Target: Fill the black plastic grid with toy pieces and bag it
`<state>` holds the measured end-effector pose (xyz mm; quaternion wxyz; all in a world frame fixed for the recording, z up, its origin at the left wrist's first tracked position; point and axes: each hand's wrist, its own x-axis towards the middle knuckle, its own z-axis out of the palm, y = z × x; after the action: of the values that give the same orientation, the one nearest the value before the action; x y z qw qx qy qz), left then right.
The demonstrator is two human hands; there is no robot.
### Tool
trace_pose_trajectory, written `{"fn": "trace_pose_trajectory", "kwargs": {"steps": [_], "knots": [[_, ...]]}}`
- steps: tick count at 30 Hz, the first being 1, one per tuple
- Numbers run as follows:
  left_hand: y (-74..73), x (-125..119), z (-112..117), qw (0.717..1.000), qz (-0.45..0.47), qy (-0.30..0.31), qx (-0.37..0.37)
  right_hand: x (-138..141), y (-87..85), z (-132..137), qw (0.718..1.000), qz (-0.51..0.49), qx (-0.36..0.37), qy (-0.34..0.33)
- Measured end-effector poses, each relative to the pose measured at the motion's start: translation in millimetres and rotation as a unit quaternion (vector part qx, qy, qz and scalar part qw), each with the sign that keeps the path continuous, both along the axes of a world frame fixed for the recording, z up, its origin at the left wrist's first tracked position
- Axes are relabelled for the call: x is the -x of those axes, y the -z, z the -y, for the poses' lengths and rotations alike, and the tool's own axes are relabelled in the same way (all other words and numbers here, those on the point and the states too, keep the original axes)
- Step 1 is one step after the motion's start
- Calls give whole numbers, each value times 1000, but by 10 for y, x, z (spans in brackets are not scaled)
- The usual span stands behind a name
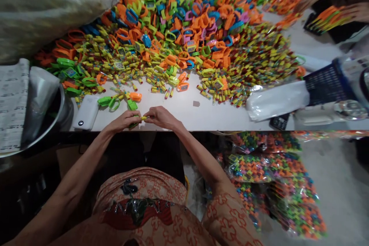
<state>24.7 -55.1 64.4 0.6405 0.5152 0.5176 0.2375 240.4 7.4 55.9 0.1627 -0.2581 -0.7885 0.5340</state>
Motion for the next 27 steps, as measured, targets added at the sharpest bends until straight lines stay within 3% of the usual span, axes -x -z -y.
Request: {"fn": "trace_pose_trajectory", "kwargs": {"steps": [2,4,6,9,11,12,15,19,24,27], "knots": [[-18,91,-10,995,-79,17,-55,73,57,-22,999,12,-32,2],[-52,232,-41,972,-195,14,-132,122,112,-111,998,22,-47,24],[-93,398,-95,917,-343,-33,-200,139,135,-269,991,61,-80,85],[-131,578,-231,799,-528,-142,-250,177,96,-557,946,211,-167,183],[-120,575,-369,743,-584,-180,-272,261,53,-705,907,318,-210,182],[-102,530,-454,732,-593,-181,-281,322,39,-754,893,355,-225,161],[-23,269,-762,752,-569,-134,-305,502,47,-812,868,404,-266,114],[28,-134,-1271,786,-517,-59,-333,561,133,-838,852,415,-295,126],[-2,-427,-1896,778,-516,-19,-359,417,186,-899,853,408,-292,147],[62,-485,-2096,773,-516,30,-369,276,151,-853,862,379,-270,200]]}}
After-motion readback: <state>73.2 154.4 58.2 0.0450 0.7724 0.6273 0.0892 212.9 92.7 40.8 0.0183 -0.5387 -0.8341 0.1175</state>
